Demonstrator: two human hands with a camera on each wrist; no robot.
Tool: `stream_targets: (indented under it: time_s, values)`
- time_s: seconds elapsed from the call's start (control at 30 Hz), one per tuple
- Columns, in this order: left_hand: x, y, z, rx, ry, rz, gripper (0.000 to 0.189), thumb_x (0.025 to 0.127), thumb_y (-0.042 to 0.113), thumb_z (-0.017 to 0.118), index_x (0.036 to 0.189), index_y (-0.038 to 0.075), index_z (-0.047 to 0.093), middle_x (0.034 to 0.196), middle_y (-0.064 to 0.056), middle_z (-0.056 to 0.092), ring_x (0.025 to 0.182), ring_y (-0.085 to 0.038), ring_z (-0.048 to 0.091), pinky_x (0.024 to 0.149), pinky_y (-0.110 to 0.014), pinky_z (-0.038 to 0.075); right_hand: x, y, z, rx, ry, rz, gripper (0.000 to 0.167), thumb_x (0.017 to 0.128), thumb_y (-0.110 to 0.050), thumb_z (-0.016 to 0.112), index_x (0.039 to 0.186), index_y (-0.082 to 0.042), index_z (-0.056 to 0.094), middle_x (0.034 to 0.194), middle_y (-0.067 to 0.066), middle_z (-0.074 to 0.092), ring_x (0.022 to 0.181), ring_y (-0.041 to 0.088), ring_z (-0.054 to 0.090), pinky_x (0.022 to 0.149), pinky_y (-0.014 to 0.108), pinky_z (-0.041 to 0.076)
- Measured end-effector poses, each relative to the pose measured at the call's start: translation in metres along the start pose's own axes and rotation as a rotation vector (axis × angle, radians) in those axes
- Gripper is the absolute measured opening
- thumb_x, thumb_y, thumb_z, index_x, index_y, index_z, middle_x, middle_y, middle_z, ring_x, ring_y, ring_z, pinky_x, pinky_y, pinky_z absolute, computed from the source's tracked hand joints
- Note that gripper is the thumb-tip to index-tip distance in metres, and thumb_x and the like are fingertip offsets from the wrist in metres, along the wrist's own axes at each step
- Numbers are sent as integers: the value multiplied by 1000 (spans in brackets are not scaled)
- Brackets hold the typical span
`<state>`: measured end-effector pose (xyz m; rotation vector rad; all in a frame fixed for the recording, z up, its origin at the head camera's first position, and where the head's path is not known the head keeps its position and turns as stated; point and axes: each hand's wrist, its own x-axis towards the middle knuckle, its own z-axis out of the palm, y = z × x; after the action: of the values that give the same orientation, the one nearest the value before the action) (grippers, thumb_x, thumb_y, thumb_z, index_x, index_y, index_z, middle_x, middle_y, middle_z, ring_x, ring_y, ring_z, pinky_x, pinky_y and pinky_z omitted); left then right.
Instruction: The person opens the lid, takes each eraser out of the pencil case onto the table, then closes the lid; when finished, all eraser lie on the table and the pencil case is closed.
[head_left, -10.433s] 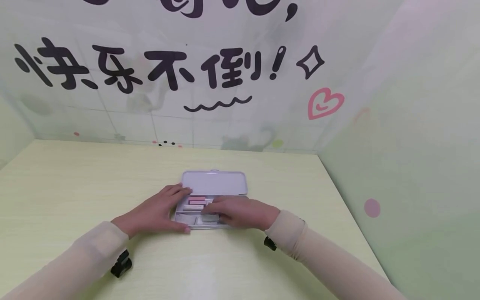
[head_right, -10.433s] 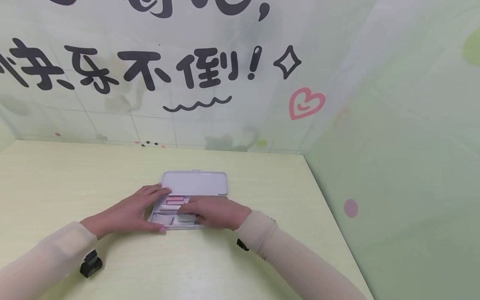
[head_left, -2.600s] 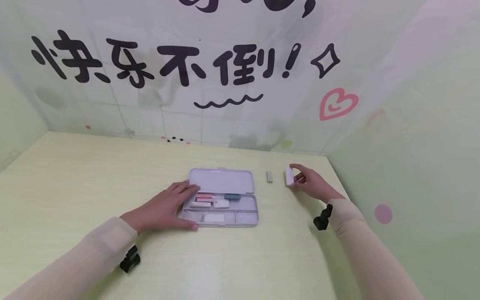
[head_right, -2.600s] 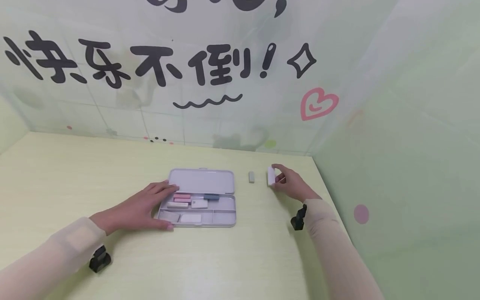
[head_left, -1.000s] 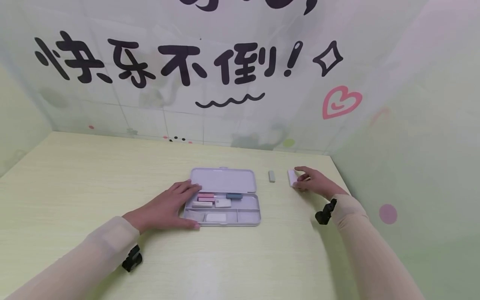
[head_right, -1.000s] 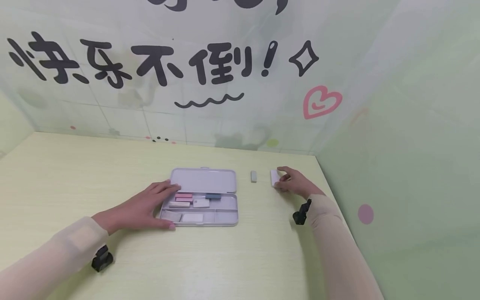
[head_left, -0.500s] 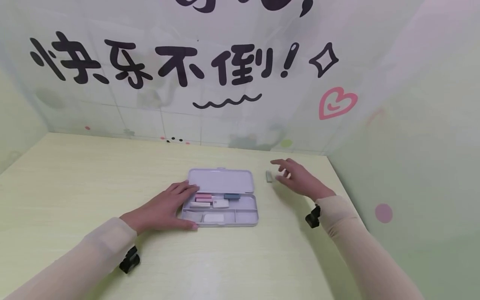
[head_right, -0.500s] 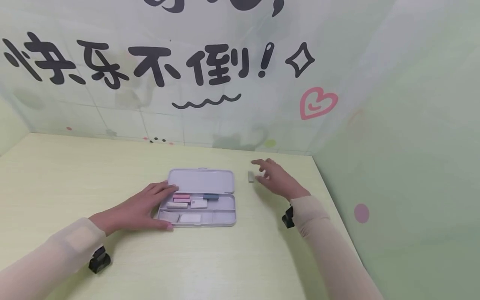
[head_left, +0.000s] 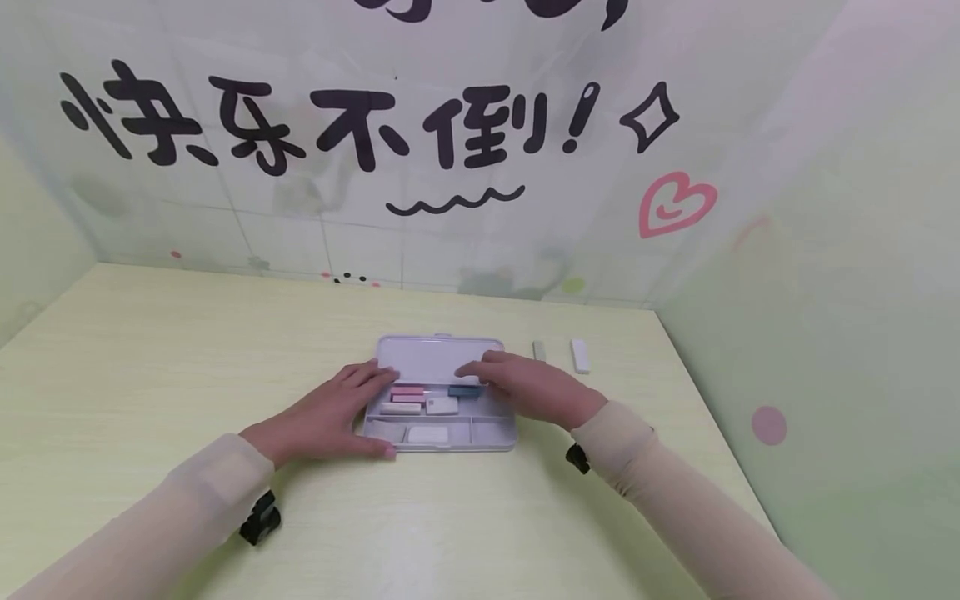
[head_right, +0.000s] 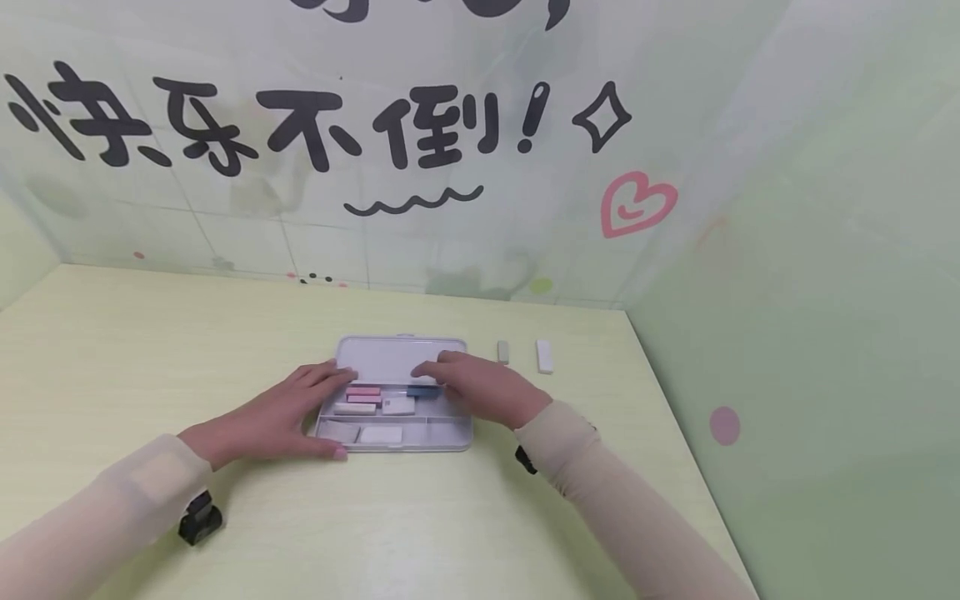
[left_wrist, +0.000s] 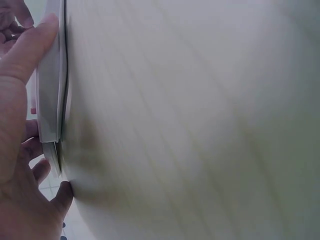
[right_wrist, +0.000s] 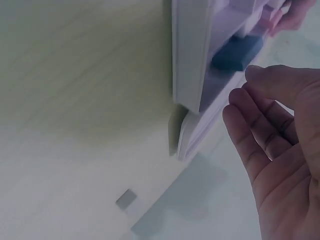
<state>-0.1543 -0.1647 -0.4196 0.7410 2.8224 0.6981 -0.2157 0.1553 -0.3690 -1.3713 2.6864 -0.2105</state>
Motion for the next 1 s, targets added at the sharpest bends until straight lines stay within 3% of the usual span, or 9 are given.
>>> stream_targets:
  time_s: [0.27,0.47,0.83,1.0]
  values:
    - [1,-1,2,2,3,5,112,78,72,79,162,9,38,168,-21,35,155,-47,31,120,-68,37,5,-11,7,-98,-42,-39,49,100,0,62,141,-27,63,102,2,61,73,10,51,65,17,44]
    - [1,-1,1,-6,-4,-10,112,78,71,80,162,10,37,169,-21,33,156,-45,30,121,-67,36,7,-12,10,-183,-62,-72,59,97,4,63,143,-32,62,99,1,56,68,8,44,60,17,36]
    - [1,-1,1,-8,7,10,111,79,71,79,162,10,38,168,-22,35,154,-46,33,119,-68,38,7,-11,10,-142,-62,-41,53,100,1,62,143,-29,61,103,-1,60,69,7,50,64,17,44]
    - [0,-2,1,-7,8,1,111,79,71,79,162,10,38,168,-22,35,154,-46,33,119,-67,38,6,-11,8,-85,-54,-19,47,100,-3,66,142,-22,60,108,1,65,82,10,61,78,22,57]
